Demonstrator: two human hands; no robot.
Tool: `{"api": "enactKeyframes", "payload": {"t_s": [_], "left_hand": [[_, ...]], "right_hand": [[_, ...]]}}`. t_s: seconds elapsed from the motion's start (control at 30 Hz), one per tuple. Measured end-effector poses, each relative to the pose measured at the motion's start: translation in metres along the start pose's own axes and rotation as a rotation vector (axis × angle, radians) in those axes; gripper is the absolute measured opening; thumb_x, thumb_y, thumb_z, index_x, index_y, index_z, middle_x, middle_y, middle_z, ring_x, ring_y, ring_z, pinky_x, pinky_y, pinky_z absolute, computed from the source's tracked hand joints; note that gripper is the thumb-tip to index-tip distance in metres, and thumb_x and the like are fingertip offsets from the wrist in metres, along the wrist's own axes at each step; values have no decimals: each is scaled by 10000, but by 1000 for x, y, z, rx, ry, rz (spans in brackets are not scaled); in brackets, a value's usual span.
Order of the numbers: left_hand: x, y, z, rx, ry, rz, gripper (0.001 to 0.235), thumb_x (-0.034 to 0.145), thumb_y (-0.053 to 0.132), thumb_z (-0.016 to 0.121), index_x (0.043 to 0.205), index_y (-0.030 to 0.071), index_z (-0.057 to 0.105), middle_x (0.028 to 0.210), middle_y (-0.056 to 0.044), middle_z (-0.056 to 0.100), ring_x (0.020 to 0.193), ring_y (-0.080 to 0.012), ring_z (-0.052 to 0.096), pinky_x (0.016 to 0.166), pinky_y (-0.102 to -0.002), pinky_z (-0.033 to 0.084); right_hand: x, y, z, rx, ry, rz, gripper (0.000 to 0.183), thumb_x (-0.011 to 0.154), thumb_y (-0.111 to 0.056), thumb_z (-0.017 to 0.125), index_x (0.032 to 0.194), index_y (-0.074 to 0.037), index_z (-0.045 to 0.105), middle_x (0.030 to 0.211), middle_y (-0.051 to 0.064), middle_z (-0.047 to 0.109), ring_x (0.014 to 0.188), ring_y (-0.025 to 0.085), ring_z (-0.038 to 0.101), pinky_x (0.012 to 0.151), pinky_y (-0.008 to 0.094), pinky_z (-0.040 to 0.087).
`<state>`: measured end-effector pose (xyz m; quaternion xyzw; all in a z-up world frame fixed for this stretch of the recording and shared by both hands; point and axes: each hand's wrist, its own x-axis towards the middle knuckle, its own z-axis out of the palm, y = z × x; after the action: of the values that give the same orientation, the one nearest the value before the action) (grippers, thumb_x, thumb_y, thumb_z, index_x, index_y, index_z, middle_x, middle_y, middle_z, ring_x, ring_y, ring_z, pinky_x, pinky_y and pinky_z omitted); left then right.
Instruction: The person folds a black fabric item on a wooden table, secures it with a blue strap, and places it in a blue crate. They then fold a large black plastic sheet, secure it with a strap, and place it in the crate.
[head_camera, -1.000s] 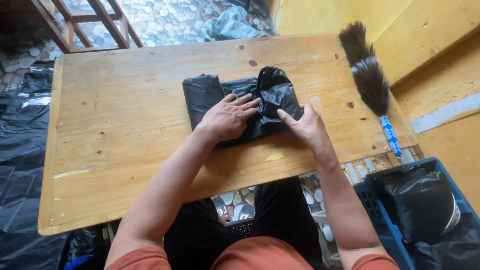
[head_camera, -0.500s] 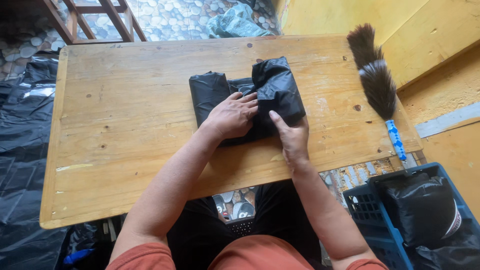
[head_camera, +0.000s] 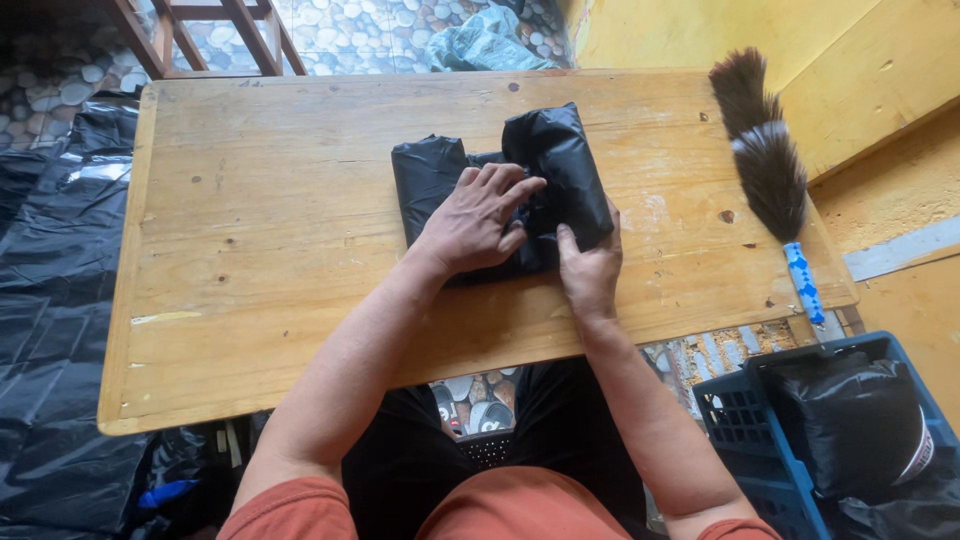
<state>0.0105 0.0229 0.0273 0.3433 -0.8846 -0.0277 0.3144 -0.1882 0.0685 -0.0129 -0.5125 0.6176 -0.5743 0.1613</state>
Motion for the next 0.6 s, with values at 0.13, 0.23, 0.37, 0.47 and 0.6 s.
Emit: {"api": "enactKeyframes", "payload": {"t_s": [0.13, 0.23, 0.37, 0.47, 0.6], "left_hand": [[2, -15, 27, 79, -27, 13, 364, 900, 353, 470, 1162, 173, 648, 1125, -60, 602, 1156, -246, 554, 941, -399, 363], [4, -26, 36, 36, -40, -62, 278, 908, 347, 480, 985, 152, 664, 1107, -72, 592, 1108, -273, 538, 899, -411, 388], [3, -74, 84, -199, 79, -165, 233, 948, 237, 487, 839, 96, 636, 1004, -146, 530, 971, -370, 533, 831, -453, 451], [5, -72, 58, -561, 219, -418, 211, 1030, 177, 406, 977, 92, 593, 893, -193, 506, 920, -387, 566, 849, -447, 461], [6, -48, 8, -1009, 322, -826, 444, 1045, 619, 388, 1021, 181, 451, 881, -131, 592, 882, -299, 685, 918, -430, 452]], "right_hand": [[-10, -41, -1, -93, -71, -72, 633, 890, -55, 751, 1471, -187, 540, 1265, 211, 696, 1201, 404, 663, 985, 504, 554], [-19, -44, 7, -146, -147, -174, 678, 878, -61, 728, 1505, -224, 530, 1313, 198, 662, 1223, 429, 645, 1014, 518, 543], [-25, -40, 16, -258, -189, -316, 664, 875, -118, 683, 1499, -303, 552, 1381, 47, 607, 1276, 320, 630, 1065, 450, 535], [-26, -43, 18, -302, -210, -461, 655, 903, -119, 641, 1523, -297, 524, 1401, 67, 570, 1317, 339, 595, 1085, 457, 521], [-32, -59, 21, -335, -273, -559, 596, 952, -95, 570, 1510, -303, 556, 1425, 119, 547, 1334, 396, 558, 1118, 477, 479]]}}
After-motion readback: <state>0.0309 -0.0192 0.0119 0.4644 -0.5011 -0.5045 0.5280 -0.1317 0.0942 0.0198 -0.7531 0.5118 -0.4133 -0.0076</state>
